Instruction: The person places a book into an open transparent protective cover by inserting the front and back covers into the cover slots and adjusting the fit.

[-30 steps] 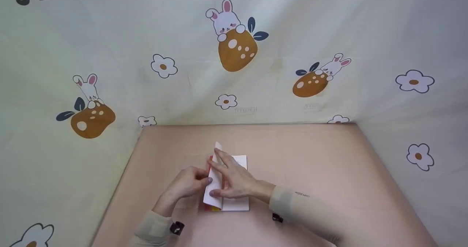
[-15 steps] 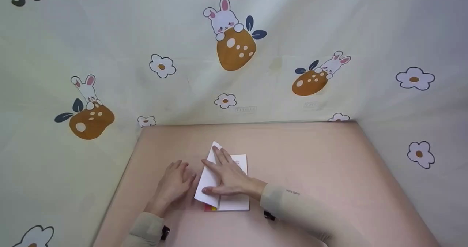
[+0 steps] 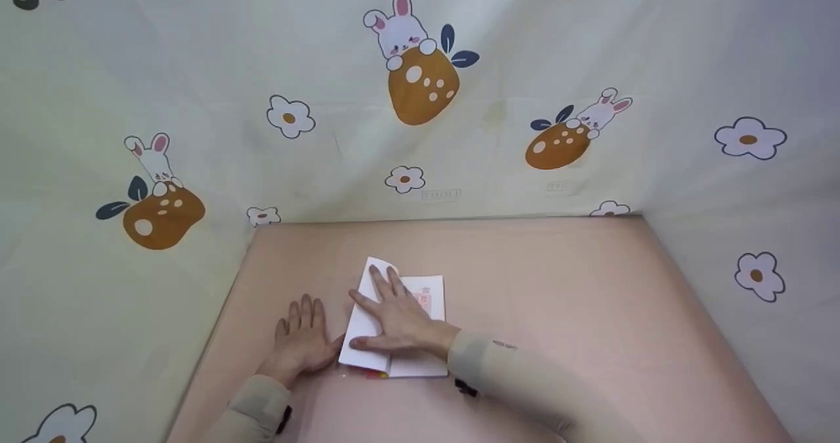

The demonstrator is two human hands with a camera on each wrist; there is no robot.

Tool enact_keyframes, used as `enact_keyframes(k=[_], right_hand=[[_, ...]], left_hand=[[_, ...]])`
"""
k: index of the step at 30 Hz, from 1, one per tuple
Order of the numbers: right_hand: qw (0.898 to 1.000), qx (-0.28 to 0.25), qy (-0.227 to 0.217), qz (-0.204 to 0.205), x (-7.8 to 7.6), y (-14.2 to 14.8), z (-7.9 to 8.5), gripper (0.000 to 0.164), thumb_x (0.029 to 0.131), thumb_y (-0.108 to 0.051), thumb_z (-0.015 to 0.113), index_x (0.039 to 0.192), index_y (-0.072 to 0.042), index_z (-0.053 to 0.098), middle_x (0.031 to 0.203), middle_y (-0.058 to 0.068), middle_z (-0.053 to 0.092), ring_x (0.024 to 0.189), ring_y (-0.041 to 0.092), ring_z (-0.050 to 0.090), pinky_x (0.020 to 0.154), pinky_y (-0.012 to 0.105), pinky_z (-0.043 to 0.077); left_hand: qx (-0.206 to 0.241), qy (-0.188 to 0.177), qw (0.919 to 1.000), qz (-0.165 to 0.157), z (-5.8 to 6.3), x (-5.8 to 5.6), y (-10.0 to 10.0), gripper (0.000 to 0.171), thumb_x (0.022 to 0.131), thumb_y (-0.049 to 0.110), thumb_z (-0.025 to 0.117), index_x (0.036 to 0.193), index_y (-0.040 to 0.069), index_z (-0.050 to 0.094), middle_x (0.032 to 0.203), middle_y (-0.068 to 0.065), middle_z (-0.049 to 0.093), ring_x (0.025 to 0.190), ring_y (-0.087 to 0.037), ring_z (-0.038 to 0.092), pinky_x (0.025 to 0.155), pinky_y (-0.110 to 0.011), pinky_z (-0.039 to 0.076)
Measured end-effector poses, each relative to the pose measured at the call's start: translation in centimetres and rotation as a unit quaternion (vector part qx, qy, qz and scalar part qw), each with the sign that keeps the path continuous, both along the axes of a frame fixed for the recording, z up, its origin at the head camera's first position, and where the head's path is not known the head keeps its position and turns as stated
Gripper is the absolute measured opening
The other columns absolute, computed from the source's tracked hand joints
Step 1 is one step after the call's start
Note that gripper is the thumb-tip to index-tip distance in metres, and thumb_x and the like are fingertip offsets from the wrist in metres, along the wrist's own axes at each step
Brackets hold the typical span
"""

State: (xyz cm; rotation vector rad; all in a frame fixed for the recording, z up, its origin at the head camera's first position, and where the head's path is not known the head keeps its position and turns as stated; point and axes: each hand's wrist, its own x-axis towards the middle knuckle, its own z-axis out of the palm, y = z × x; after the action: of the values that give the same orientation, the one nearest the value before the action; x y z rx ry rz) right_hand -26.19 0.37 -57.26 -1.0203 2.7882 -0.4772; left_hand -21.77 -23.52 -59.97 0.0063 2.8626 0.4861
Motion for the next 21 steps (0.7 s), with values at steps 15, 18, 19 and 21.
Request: enact_keyframes(k=[15,18,19,21], right_hand=[[0.999,0.035,-0.020,-0.011,0.5,-1.1,-0.9,0.107,0.104,-0.080,0.051,0.182,-0.017,0.014,0.191,0.018,-0.005,0.180,0.037,-0.004,0.143,0.060,0.022],[0.999,0.038,-0.017,-0.011,0.5,-1.3,-1.1,0.103,0.106,-0.076,0.049,0.181,-0.014,0.017,0.191,0.019,-0.002,0.180,0.038,-0.002,0.143,0.060,0.022],[0.999,0.040,-0.017,-0.012,0.5,-1.4,-1.1,0.102,0.107,-0.075,0.049,0.181,-0.013,0.018,0.191,0.019,-0.002,0.180,0.038,-0.002,0.143,0.060,0.022],[0.999,0.047,-0.012,-0.015,0.6,-1.5,-1.3,0.099,0.108,-0.072,0.047,0.180,-0.010,0.019,0.191,0.020,0.000,0.180,0.038,0.000,0.143,0.060,0.022]], left_hand=[[-0.001,-0.052,0.9986,0.013,2.1,0.3,1.3,0.089,0.116,0.044,0.044,0.174,-0.013,0.007,0.184,-0.038,-0.006,0.173,-0.060,-0.007,0.136,-0.081,0.001],[0.002,-0.054,0.9985,0.009,2.2,0.3,1.2,0.087,0.117,0.042,0.042,0.174,-0.013,0.007,0.184,-0.038,-0.007,0.172,-0.061,-0.009,0.136,-0.082,0.000],[0.006,-0.053,0.9985,0.009,2.1,0.3,1.1,0.086,0.117,0.041,0.043,0.174,-0.013,0.007,0.184,-0.038,-0.007,0.172,-0.061,-0.009,0.136,-0.082,0.000],[0.015,-0.054,0.9984,0.006,2.2,0.2,1.0,0.085,0.117,0.040,0.041,0.174,-0.013,0.006,0.184,-0.037,-0.007,0.172,-0.060,-0.010,0.136,-0.082,-0.001]])
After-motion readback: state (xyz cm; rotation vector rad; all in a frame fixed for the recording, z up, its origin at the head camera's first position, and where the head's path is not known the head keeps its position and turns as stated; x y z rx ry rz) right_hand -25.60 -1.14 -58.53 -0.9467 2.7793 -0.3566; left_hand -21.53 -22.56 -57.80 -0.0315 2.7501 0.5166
